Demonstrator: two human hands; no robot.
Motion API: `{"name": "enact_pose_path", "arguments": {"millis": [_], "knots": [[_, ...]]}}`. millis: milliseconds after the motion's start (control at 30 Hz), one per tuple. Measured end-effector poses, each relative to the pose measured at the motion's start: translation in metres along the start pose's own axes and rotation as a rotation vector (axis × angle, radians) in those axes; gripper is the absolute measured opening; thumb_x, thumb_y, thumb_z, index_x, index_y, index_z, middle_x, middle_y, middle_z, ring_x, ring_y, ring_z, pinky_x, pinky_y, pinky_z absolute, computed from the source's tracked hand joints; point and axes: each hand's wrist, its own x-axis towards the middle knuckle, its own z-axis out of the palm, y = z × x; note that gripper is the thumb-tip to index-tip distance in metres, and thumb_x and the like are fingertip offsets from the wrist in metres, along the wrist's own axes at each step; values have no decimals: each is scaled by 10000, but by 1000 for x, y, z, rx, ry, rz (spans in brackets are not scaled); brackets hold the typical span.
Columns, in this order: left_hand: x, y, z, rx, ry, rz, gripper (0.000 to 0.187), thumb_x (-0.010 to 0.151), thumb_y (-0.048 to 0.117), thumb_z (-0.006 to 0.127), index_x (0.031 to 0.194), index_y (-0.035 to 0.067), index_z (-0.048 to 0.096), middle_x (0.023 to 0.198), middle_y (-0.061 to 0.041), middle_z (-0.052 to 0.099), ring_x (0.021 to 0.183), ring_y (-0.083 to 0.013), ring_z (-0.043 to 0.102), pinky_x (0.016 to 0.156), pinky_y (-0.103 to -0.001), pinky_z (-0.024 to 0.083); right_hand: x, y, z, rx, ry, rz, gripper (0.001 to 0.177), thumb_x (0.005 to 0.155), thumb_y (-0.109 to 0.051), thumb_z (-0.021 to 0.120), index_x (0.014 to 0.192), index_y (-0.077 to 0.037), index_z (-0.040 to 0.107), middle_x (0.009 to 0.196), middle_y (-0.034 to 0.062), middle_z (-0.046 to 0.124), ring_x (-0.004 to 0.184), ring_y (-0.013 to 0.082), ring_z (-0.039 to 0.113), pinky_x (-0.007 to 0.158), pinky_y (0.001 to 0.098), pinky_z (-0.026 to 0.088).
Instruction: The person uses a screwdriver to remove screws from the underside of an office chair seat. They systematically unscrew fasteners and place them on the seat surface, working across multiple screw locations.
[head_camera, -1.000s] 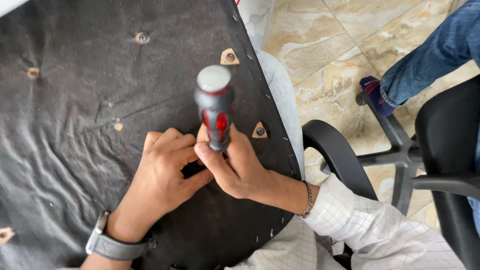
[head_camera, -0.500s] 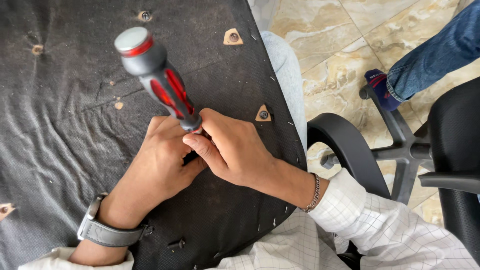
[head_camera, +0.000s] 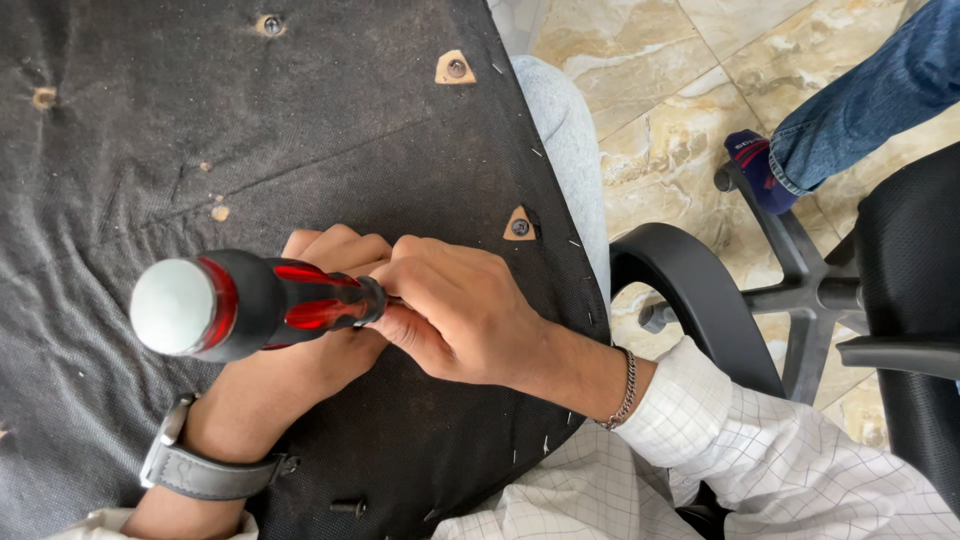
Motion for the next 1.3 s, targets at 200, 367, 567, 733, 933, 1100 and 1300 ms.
{"name": "enact_pose_path", "arguments": {"millis": [200,367,567,733,933,1100,1300], "knots": [[0,-6,-9,-76,-87,-39,292,637,74,816,889,48,670,975,-103,684,1038,-344,616,932,-463,454,-4,1,-1,46,-5,71,212,1067,-223,703,1018,-47,595,900,59,623,687,150,626,603,289,498],[-2,-8,-11,-134,-114,-115,279,660,76,828,899,55,684,899,-73,704,928,-295,682,867,-437,470,-4,0,-1,78,-6,69,218,1069,-246,711,1036,-53,613,906,39,632,703,139,646,630,279,513],[-4,-10,-4,-111,-76,-175,259,716,95,838,930,61,696,881,-99,692,879,-319,682,774,-399,493,-3,1,2,40,15,4,249,978,-230,795,956,-66,609,853,39,620,734,145,630,614,261,499],[-2,-11,-4,-47,-78,-75,243,704,122,822,872,76,653,838,-39,652,830,-257,649,762,-370,466,-6,-6,6,154,52,140,224,944,-190,811,976,-53,637,834,29,627,724,103,607,597,226,490],[2,-3,-15,1,-87,35,196,719,108,797,822,123,630,814,17,597,807,-190,578,766,-330,397,-10,-13,4,185,34,184,172,957,-107,789,997,-46,633,899,53,657,783,123,639,692,254,524],[3,-3,-15,-105,-38,48,204,733,130,780,862,126,622,849,24,587,844,-182,572,808,-325,406,-12,-11,0,194,6,131,142,982,-66,754,1030,-46,621,973,64,678,882,168,677,779,288,550],[1,-9,-11,-120,-74,27,250,730,228,814,861,138,620,862,37,609,857,-176,549,818,-347,368,-12,-11,-5,232,-50,126,102,1007,-50,708,1055,-29,621,1004,80,687,909,176,682,819,298,561]]}}
